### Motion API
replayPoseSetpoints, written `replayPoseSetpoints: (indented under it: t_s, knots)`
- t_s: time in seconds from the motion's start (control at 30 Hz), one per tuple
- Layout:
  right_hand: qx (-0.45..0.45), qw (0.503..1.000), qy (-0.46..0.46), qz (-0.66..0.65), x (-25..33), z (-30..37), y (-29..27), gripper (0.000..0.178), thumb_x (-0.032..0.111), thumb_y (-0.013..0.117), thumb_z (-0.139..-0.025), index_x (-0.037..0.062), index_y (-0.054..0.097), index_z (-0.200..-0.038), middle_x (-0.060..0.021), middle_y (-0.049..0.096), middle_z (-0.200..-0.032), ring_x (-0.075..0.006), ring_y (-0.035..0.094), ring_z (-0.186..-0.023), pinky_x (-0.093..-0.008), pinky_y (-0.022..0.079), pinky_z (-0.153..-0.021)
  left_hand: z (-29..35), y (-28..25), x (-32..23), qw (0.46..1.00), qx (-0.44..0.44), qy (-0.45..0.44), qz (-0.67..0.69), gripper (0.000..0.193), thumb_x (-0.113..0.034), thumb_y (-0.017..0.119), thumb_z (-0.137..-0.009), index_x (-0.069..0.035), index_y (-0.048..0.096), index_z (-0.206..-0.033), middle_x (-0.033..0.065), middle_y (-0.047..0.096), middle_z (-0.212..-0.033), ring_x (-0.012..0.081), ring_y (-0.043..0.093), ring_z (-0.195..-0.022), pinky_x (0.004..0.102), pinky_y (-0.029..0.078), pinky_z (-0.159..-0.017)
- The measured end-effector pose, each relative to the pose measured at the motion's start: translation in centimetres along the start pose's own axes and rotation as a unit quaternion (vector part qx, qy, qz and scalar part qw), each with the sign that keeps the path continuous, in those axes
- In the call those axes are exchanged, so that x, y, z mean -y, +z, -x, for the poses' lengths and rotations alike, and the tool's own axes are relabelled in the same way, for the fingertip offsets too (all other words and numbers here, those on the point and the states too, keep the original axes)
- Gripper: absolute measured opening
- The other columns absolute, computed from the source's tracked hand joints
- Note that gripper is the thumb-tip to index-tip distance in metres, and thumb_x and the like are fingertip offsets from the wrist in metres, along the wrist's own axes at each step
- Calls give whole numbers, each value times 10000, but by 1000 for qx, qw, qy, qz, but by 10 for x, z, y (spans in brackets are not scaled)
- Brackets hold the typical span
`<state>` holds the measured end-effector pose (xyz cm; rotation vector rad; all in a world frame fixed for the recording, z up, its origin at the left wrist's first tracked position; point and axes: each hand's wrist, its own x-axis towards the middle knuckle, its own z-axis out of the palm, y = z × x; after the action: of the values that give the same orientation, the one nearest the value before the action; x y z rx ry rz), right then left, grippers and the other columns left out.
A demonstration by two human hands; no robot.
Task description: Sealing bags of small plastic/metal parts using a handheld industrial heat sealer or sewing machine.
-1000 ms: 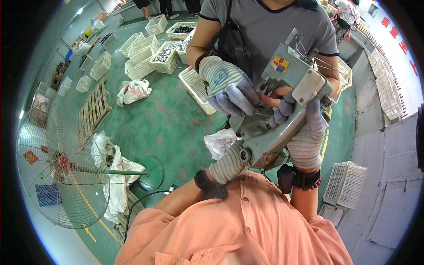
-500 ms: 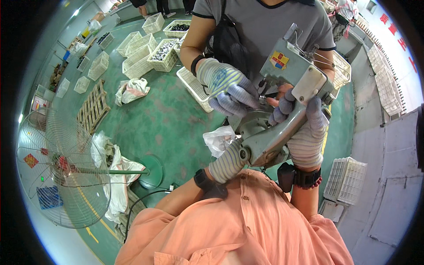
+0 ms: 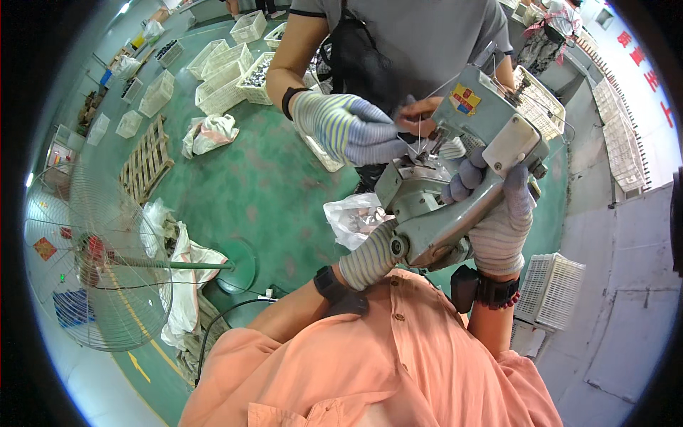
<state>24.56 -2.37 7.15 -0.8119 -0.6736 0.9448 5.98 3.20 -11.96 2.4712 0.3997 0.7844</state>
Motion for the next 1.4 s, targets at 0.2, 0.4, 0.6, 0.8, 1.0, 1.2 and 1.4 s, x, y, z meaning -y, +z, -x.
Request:
replayPoseSetpoints:
  t_s: [0.2,0.4,0.6,0.8,1.0,1.2,1.4]
  knots:
    - [-14,1000,8,-13,-4,10,-13,638,596,701,-889,10,608,-1124,-99,638,-906,-232,635,-811,-388,544,-746,-5,2,6,994,3,109,-27,288,-62,601,-752,88,578,-997,261,599,-920,471,619,-965,598,478,-1007]
    - [-32,999,15,-12,-12,12,-19,667,625,689,-892,12,605,-1142,-109,648,-942,-232,639,-839,-405,548,-785,-2,6,2,999,9,29,34,326,-124,567,-858,91,593,-1102,278,621,-1036,427,631,-979,536,496,-1019]
    - [-36,999,13,19,-12,13,-23,674,635,695,-884,21,604,-1145,-102,644,-963,-223,635,-874,-407,545,-812,-12,13,4,932,45,-99,347,385,-197,507,-986,35,520,-1293,192,586,-1249,309,569,-1146,439,453,-1085]
    - [-29,998,51,31,-15,13,-24,656,569,723,-899,10,549,-1196,-96,602,-994,-234,599,-876,-440,524,-801,-4,50,47,719,117,-218,649,455,-257,487,-1087,-44,447,-1487,77,508,-1490,201,457,-1384,333,390,-1165]
    - [-56,995,82,26,-27,16,-42,667,571,742,-871,29,582,-1224,-77,646,-1042,-220,634,-969,-401,529,-899,-28,15,47,766,204,-283,539,402,-191,582,-1023,-31,544,-1389,77,597,-1357,190,539,-1235,334,448,-1058]
    - [-72,991,111,-3,-42,20,-58,713,526,787,-861,35,543,-1317,-99,610,-1207,-267,594,-1122,-467,480,-1022,-6,21,66,803,154,-286,500,355,-133,709,-926,-20,659,-1259,73,717,-1107,185,643,-1013,331,510,-911]
    - [-116,985,126,-7,-52,35,-93,692,487,790,-865,32,541,-1323,-91,597,-1245,-258,565,-1177,-481,455,-1054,55,43,137,880,181,-400,181,390,-257,733,-891,-12,685,-1191,158,747,-1066,312,707,-995,406,534,-933]
